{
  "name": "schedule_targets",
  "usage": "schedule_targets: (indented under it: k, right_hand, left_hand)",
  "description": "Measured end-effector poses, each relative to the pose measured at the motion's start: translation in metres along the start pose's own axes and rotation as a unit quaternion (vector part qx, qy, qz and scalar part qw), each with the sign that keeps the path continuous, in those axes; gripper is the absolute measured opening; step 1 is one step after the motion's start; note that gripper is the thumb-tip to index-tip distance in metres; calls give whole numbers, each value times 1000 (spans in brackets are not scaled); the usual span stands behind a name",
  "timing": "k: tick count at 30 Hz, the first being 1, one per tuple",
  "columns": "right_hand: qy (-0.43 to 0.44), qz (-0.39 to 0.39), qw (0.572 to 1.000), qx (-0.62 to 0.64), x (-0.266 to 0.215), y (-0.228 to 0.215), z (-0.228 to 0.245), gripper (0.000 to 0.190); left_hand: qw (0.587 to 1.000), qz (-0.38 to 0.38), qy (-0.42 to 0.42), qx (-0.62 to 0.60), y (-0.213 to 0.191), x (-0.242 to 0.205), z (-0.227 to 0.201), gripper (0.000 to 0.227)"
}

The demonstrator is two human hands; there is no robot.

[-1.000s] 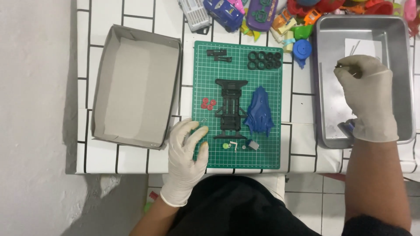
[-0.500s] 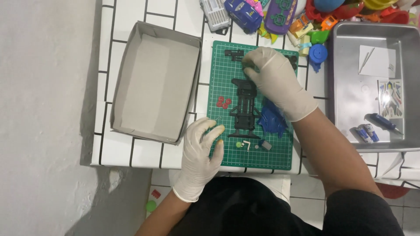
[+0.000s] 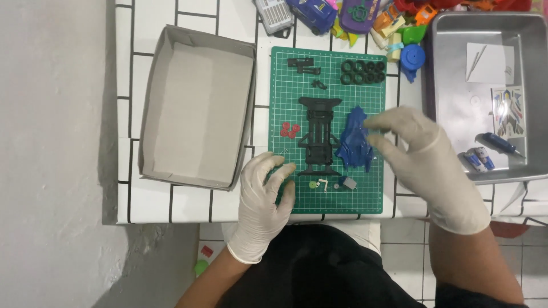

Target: The person assembles a toy vehicle by placing a black chassis and blue body shell on a green cutting mat. They then retrieve small wheels, screws, and other components from a metal tray and attach them to the chassis using a screwdriver.

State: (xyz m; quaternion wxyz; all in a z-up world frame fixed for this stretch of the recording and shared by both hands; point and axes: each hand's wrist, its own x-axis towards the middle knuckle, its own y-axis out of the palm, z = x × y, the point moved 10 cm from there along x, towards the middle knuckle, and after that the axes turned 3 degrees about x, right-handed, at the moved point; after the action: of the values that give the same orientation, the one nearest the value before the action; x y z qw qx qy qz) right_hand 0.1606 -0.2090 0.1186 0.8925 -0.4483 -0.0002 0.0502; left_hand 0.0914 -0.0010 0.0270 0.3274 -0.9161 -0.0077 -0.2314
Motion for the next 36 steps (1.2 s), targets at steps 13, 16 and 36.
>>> schedule_targets:
  k: [13, 16, 36]
  right_hand:
    - [-3, 16, 993, -113, -78, 82, -56, 27]
    - [-28, 7, 992, -121, -84, 73, -48, 29]
    - [24, -50, 936, 349, -96, 65, -64, 45]
  left_hand:
    - [999, -12, 32, -11, 3, -1, -8, 24]
    - [999, -19, 44, -4, 5, -2, -14, 25]
    - [959, 120, -33, -254, 70, 6, -45, 30]
